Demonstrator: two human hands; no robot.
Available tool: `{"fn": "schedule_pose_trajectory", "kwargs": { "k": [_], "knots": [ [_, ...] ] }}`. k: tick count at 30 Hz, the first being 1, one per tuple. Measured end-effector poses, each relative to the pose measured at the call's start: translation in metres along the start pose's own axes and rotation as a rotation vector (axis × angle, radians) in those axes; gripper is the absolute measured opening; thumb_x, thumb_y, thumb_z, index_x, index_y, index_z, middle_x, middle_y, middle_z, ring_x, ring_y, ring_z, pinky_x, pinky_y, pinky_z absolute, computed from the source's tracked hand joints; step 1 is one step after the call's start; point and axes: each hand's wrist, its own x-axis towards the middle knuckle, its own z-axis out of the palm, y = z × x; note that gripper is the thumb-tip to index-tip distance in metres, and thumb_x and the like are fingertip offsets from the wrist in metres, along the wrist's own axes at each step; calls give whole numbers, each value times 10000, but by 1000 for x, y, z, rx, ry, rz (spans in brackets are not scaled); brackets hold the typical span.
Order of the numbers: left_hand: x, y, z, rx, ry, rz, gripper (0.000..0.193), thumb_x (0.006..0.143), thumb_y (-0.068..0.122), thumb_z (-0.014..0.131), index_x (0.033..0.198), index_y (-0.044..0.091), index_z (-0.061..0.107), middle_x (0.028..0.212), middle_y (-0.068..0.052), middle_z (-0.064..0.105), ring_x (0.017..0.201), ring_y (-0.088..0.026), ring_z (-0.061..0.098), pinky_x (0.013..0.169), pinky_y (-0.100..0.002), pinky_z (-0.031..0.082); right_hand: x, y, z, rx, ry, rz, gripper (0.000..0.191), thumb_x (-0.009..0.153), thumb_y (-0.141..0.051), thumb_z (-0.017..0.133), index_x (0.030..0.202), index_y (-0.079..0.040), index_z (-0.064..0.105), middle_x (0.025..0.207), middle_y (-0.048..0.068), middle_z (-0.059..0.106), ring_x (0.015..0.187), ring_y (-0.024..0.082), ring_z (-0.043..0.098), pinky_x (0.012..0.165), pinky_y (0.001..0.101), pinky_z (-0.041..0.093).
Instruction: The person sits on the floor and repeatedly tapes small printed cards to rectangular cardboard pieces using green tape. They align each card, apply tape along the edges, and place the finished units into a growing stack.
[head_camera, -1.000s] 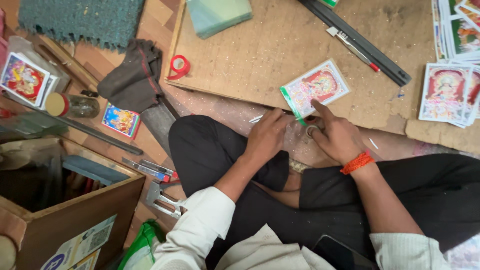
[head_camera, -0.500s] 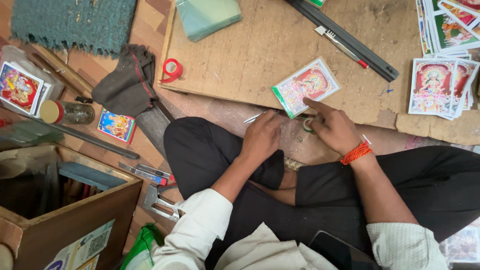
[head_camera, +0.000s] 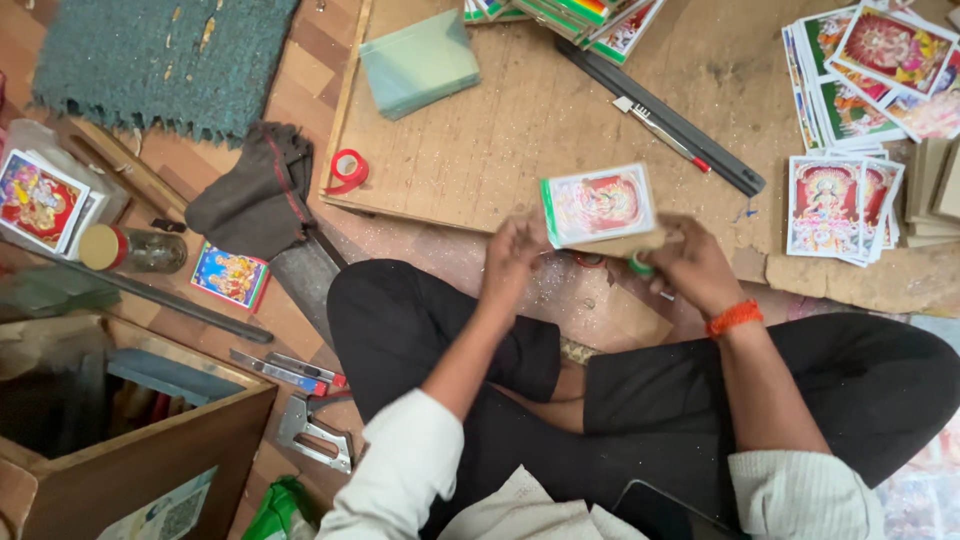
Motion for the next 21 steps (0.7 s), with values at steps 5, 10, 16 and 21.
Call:
{"fn": "schedule_pose_trajectory", "kwargs": {
  "k": [5, 10, 16, 21],
  "knots": [
    [28, 14, -6, -112, 57, 231, 221, 968, 182, 642, 1126, 34, 599, 1466, -95, 536, 1349, -173, 518, 1128, -291, 371, -7, 1, 6, 62, -117, -36, 416, 921, -105, 646, 1303, 57, 616, 811, 69, 747, 569, 128, 669, 517, 272, 538],
    [-28, -19, 25, 126, 301, 181, 311, 940, 154, 657, 1187, -33, 625, 1515, -154, 465, 1404, -207, 429, 1140, -334, 322, 1, -16, 11, 15, -145, -27, 566, 848, -96, 664, 1402, -41, 559, 744, 77, 713, 529, 131, 643, 482, 267, 488],
    [15, -2, 26, 302, 1, 179, 387, 990, 224, 655, 1339, 56, 648, 1236, -120, 721, 1123, -208, 625, 993, -338, 505, -14, -9, 19, 8, -208, 0, 448, 861, -117, 665, 1291, 6, 645, 796, 55, 730, 543, 109, 630, 502, 256, 509],
    [57, 39, 9, 823, 113, 386, 103, 902, 136, 658, 977, 83, 706, 1148, -64, 735, 1126, -232, 650, 1006, -375, 490, -13, -2, 23, 12, -249, -54, 336, 915, -154, 701, 1196, 29, 724, 849, 83, 756, 591, 106, 622, 553, 240, 497]
  ]
}}
